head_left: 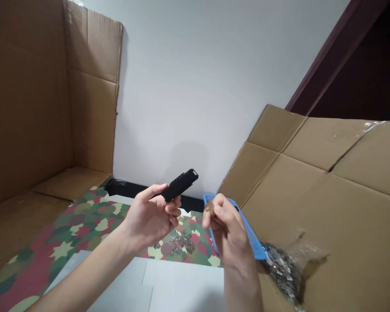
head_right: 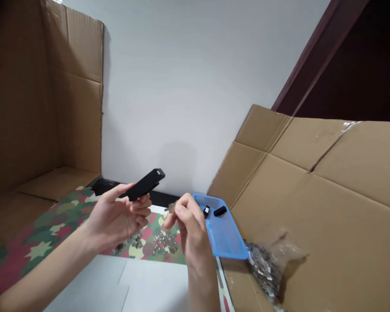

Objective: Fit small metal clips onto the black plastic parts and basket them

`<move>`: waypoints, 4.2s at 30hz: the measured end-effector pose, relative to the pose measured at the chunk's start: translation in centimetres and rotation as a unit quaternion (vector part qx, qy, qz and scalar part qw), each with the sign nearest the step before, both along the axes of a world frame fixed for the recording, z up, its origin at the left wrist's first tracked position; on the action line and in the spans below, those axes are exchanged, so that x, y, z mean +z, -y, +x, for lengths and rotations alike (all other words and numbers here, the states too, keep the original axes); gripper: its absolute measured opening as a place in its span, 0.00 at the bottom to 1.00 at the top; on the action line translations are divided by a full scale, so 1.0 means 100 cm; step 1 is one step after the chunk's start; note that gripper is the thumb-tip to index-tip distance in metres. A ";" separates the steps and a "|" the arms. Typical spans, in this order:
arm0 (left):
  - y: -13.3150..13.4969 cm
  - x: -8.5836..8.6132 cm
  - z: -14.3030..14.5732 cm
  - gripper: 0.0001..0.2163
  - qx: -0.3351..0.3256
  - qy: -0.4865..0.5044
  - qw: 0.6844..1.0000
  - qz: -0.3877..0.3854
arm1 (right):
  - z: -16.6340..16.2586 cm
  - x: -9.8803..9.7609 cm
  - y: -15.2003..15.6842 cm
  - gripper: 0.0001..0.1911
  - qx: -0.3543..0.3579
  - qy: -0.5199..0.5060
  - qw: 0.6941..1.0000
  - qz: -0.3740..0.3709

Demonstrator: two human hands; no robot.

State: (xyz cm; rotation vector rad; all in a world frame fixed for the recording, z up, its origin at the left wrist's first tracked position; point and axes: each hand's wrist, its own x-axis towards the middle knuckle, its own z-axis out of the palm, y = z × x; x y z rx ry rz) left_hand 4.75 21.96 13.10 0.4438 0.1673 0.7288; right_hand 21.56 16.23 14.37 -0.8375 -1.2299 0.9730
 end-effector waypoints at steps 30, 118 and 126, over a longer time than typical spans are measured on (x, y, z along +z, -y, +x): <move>0.030 -0.015 0.013 0.12 -0.016 -0.106 0.994 0.032 | -0.009 0.001 0.023 0.09 -0.233 0.455 0.837 0.196; 0.019 0.006 -0.010 0.08 0.318 -0.384 0.598 0.627 | 0.002 -0.008 -0.010 0.17 0.150 0.167 0.972 -0.071; 0.023 0.005 -0.004 0.08 0.380 -0.393 0.531 0.648 | -0.006 -0.011 -0.005 0.10 0.107 0.076 0.990 -0.042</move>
